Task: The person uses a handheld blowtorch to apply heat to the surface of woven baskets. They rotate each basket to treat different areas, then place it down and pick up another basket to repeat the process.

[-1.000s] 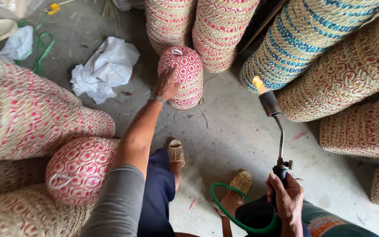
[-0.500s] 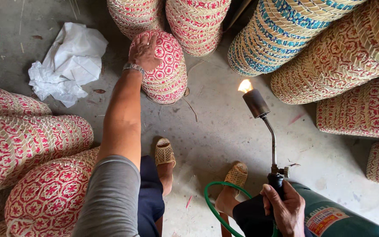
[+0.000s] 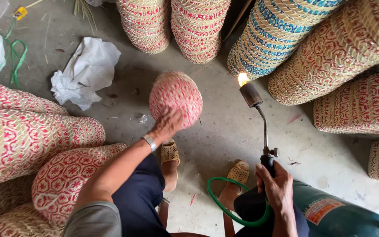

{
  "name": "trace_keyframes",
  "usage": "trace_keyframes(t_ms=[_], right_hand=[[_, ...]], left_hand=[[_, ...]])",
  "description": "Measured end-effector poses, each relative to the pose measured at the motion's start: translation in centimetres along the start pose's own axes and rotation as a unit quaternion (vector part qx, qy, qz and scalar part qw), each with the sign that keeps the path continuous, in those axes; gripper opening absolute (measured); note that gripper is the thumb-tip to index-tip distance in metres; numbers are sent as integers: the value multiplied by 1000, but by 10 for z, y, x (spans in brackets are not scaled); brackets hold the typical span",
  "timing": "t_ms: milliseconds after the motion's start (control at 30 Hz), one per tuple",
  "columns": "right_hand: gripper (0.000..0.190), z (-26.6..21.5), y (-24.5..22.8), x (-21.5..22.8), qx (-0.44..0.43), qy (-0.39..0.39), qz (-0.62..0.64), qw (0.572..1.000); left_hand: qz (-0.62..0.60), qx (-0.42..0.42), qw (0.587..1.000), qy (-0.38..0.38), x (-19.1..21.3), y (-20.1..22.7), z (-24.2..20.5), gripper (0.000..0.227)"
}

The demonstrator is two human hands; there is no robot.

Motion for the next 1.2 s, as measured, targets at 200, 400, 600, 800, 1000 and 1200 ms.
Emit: trace_keyframes(t_ms=[200,400,600,800,1000,1200], right_hand=[[28,-3,5,2,42,-20,28,999],[29,-7,10,20,72,2,44,996],[28,-25,17,41,107,-2,103,989],[27,-51,34,40,128,-19,134,983],[21,-81,47,-6,162,-108,258,946],[35,-118,49,-25,268,-138,211,930]], left_hand=[[-36,-122,991,-47,9,87,-6,20],[-136,22,987,85,84,84,18,10],[-275,231,872,333,156,52,-8,3],[-321,364,779,397,153,53,-70,7],[-592,392,579,401,107,86,-113,15],[-577,431,574,389,97,119,-153,16]])
Point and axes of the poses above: each hand's wrist, its own z-axis towards the middle knuckle, its own x-axis out of the back of the hand, y = z × x, the point moved 8 cm from there along z, towards the middle knuckle, and after that the axes turned 7 degrees about -x, right-handed, at the moved point
